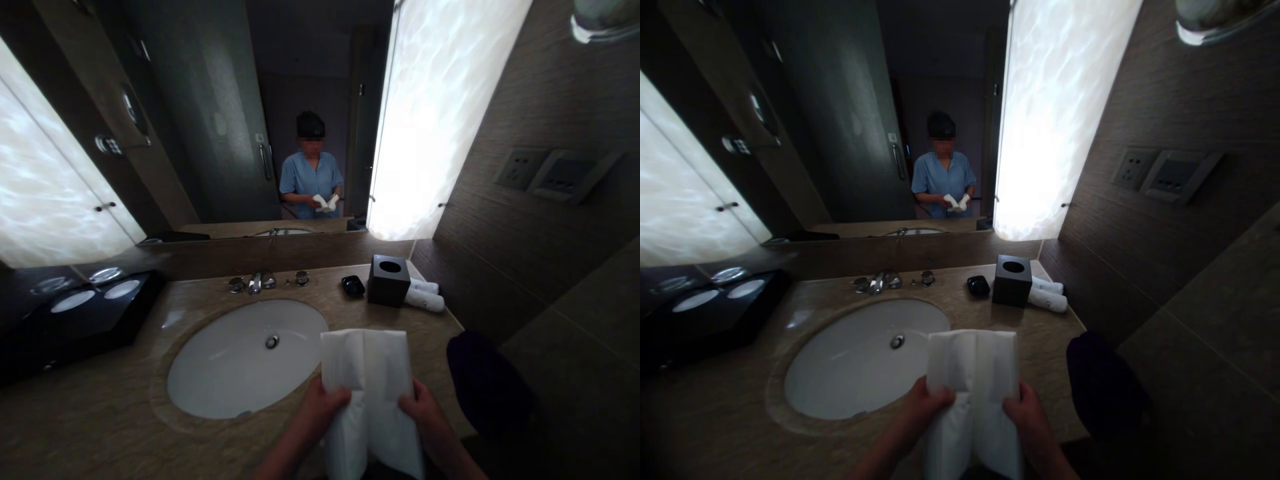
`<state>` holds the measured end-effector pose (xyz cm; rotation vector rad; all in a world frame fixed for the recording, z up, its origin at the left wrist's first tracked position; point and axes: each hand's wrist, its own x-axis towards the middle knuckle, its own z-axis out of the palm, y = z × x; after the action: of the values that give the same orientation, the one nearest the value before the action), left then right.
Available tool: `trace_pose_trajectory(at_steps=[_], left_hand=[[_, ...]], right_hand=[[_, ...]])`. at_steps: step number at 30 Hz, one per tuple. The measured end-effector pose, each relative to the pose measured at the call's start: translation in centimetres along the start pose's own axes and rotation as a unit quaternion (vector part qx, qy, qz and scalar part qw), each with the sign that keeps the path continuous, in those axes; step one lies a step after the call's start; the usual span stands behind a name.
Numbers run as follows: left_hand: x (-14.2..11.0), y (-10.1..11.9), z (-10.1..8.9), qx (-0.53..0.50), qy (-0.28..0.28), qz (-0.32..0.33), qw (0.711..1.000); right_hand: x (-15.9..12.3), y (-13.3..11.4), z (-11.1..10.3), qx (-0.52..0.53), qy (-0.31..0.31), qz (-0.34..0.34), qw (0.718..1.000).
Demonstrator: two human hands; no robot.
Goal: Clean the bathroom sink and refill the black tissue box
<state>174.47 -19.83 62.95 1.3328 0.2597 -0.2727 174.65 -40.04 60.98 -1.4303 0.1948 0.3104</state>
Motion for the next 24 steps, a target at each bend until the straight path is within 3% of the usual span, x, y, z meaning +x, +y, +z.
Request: trace_pose_trajectory(at_steps=[6,11,15,21,24], left_hand=[[0.5,1.9,-1.5,0.034,-0.065,-0.025,0.997],[1.4,3.1,-4.1,0.032,-0.057,-0.026,0.998],[3.0,2.3,-5.0,-0.015,-0.038,-0.083,0.996],[5.0,0.3,-4.7,-0.157,-0.108,-0.216,0.958],[5.3,0.3,-5.3,-0.191,-0.125,-0.229,0.946]], right_hand=[[0.0,0.3,-1.4,0.095,-0.003,0.056,0.994],[-1.0,-1.2,-6.9,0.181,0.010,0.082,0.980],[-1.8,-3.3,-10.2,0.193,0.066,0.106,0.973],[-2.3,-5.5,-11.4,0.284,0.118,0.160,0.938],[-2.8,-6.4,-12.5,0.316,0.153,0.182,0.918]])
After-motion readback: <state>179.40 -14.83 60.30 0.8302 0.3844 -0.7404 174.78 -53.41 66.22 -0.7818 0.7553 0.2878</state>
